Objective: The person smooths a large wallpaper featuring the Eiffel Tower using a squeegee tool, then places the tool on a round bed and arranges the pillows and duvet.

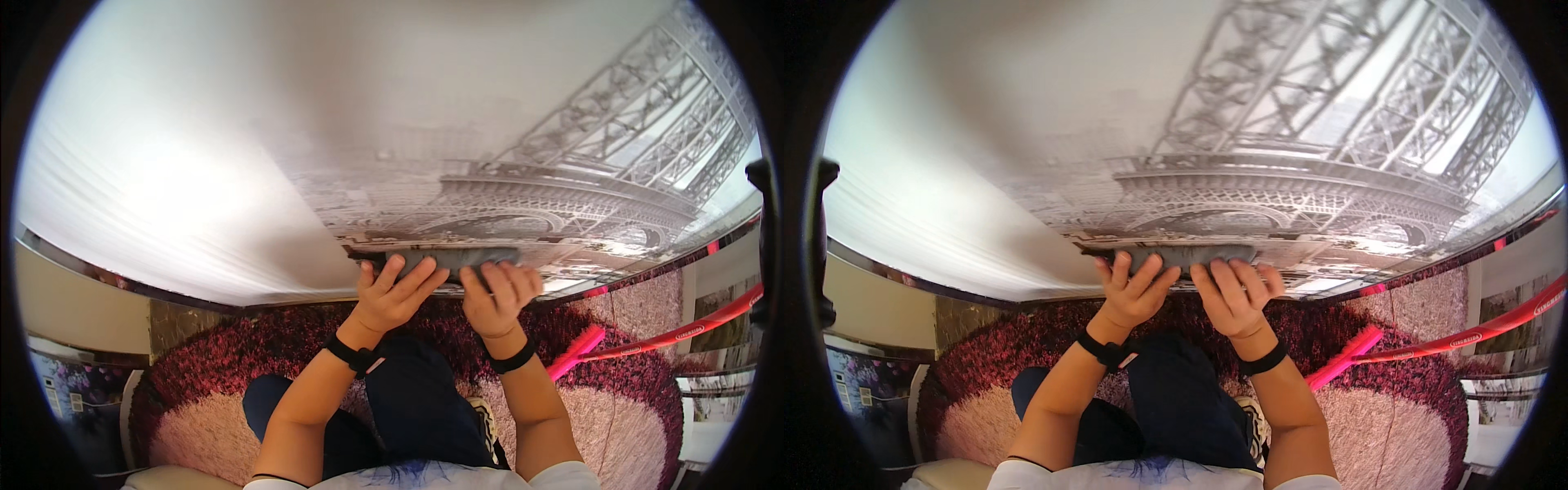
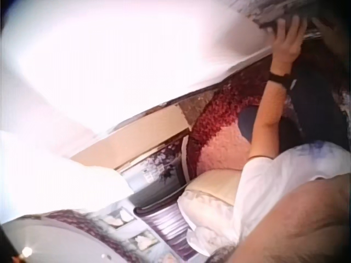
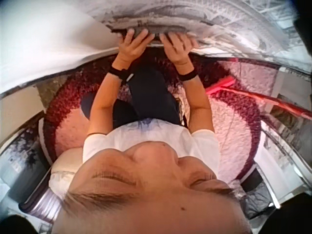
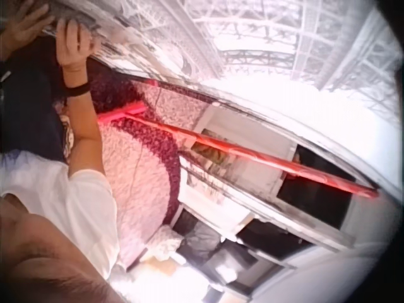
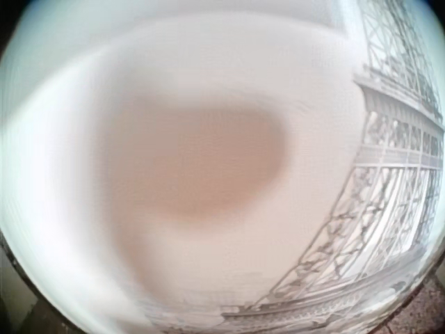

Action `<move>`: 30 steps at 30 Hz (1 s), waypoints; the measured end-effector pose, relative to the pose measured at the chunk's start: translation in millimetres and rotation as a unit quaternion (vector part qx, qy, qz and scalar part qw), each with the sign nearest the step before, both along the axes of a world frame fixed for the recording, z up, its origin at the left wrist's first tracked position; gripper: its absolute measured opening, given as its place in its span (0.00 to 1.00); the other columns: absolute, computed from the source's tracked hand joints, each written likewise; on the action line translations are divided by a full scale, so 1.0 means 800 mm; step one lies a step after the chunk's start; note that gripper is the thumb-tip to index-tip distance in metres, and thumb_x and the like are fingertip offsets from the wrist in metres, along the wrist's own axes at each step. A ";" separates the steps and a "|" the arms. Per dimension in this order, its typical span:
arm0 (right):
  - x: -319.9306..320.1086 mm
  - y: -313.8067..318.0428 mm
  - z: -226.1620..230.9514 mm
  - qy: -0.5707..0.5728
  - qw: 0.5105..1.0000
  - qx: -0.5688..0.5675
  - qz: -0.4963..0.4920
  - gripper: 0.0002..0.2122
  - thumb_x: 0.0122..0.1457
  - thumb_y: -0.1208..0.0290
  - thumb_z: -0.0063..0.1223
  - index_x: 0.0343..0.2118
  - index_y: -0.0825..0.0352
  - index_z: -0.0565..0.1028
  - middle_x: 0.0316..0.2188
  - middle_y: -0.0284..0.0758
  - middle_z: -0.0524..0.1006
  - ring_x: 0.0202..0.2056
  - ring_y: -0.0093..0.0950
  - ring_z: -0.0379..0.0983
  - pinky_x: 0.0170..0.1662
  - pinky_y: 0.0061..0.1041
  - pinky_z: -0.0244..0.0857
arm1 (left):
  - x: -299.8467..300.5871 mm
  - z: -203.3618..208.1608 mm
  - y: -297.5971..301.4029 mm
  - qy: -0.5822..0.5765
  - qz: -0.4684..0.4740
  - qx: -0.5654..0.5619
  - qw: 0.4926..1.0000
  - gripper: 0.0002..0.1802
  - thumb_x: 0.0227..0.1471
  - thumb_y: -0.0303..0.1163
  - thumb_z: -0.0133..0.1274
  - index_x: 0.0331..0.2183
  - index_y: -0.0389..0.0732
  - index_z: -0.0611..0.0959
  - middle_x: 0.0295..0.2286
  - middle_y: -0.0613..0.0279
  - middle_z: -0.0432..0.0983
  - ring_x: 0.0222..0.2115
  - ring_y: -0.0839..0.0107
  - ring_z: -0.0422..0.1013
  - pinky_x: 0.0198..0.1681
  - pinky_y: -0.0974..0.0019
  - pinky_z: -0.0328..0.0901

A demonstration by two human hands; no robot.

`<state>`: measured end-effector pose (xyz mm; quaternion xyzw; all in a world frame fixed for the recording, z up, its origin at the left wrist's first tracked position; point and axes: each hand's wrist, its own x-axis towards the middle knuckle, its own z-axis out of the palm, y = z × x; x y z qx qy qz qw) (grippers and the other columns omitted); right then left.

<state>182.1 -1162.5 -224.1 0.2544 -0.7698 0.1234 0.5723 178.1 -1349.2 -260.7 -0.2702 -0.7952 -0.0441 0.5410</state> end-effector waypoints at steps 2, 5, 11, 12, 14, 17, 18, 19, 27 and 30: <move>0.005 -0.005 -0.043 -0.033 0.998 0.037 0.025 0.07 0.50 0.71 0.57 0.33 0.53 0.80 0.40 0.24 0.72 0.43 0.24 0.66 0.50 0.33 0.53 | 0.006 -0.044 -0.020 -0.025 0.000 -0.024 0.999 0.17 0.54 0.34 0.53 0.46 0.60 0.83 0.58 0.74 0.64 0.65 0.61 0.47 0.67 0.47 0.34; 0.010 -0.018 -0.081 -0.064 0.995 0.066 0.040 0.07 0.50 0.71 0.58 0.32 0.54 0.80 0.38 0.24 0.73 0.42 0.23 0.67 0.51 0.33 0.53 | 0.021 -0.087 -0.037 -0.075 0.022 -0.045 0.996 0.16 0.53 0.31 0.54 0.43 0.60 0.84 0.58 0.72 0.63 0.64 0.60 0.47 0.67 0.45 0.36; 0.006 -0.051 -0.016 -0.017 0.998 0.043 0.038 0.07 0.51 0.69 0.55 0.33 0.54 0.82 0.38 0.22 0.75 0.41 0.22 0.68 0.51 0.31 0.51 | 0.025 -0.040 -0.050 -0.035 0.041 0.029 0.998 0.16 0.51 0.30 0.56 0.42 0.59 0.84 0.56 0.71 0.65 0.62 0.55 0.52 0.66 0.42 0.38; 0.004 -0.058 0.004 -0.006 0.999 0.034 0.037 0.08 0.51 0.69 0.55 0.33 0.54 0.82 0.39 0.21 0.75 0.42 0.21 0.68 0.51 0.31 0.51 | 0.022 -0.021 -0.052 -0.014 0.038 0.041 0.998 0.16 0.50 0.30 0.56 0.42 0.59 0.83 0.55 0.70 0.65 0.61 0.53 0.53 0.66 0.42 0.38; 0.002 -0.075 0.041 0.018 0.999 0.014 0.034 0.08 0.51 0.69 0.55 0.35 0.54 0.82 0.39 0.20 0.75 0.43 0.21 0.68 0.51 0.31 0.51 | 0.018 0.012 -0.054 0.028 0.066 0.081 0.994 0.13 0.52 0.34 0.55 0.41 0.60 0.84 0.54 0.71 0.67 0.60 0.58 0.54 0.66 0.46 0.40; 0.001 -0.097 0.052 0.025 0.998 0.043 0.035 0.09 0.56 0.67 0.53 0.38 0.53 0.81 0.43 0.21 0.75 0.48 0.21 0.68 0.55 0.32 0.51 | 0.022 0.029 -0.066 0.040 0.096 0.096 0.990 0.11 0.51 0.33 0.55 0.38 0.58 0.83 0.51 0.66 0.66 0.57 0.57 0.56 0.64 0.46 0.44; -0.001 -0.104 0.048 0.030 0.997 0.055 0.037 0.09 0.57 0.66 0.52 0.38 0.53 0.81 0.44 0.21 0.74 0.48 0.22 0.68 0.56 0.33 0.50 | 0.024 0.020 -0.072 0.036 0.095 0.106 0.989 0.12 0.50 0.33 0.56 0.38 0.59 0.83 0.51 0.66 0.66 0.57 0.57 0.56 0.64 0.46 0.45; -0.001 -0.106 0.029 0.013 0.995 0.092 0.046 0.10 0.59 0.64 0.52 0.42 0.50 0.80 0.47 0.21 0.72 0.52 0.22 0.66 0.60 0.34 0.49 | 0.028 0.002 -0.083 0.031 0.099 0.113 0.988 0.12 0.50 0.33 0.57 0.38 0.59 0.84 0.51 0.66 0.66 0.57 0.58 0.56 0.63 0.47 0.47; -0.017 -0.105 -0.107 -0.013 0.962 0.260 0.088 0.13 0.58 0.62 0.53 0.47 0.46 0.78 0.51 0.19 0.70 0.59 0.19 0.57 0.66 0.39 0.43 | 0.054 -0.124 -0.092 -0.074 0.144 0.140 0.977 0.15 0.49 0.30 0.59 0.41 0.53 0.77 0.50 0.60 0.63 0.54 0.56 0.56 0.58 0.45 0.53; -0.016 -0.115 -0.082 -0.004 0.961 0.260 0.092 0.13 0.58 0.63 0.53 0.46 0.47 0.79 0.51 0.19 0.70 0.59 0.19 0.59 0.66 0.39 0.42 | 0.056 -0.085 -0.100 -0.060 0.152 0.143 0.976 0.12 0.52 0.30 0.55 0.40 0.54 0.78 0.48 0.63 0.66 0.52 0.60 0.59 0.56 0.51 0.55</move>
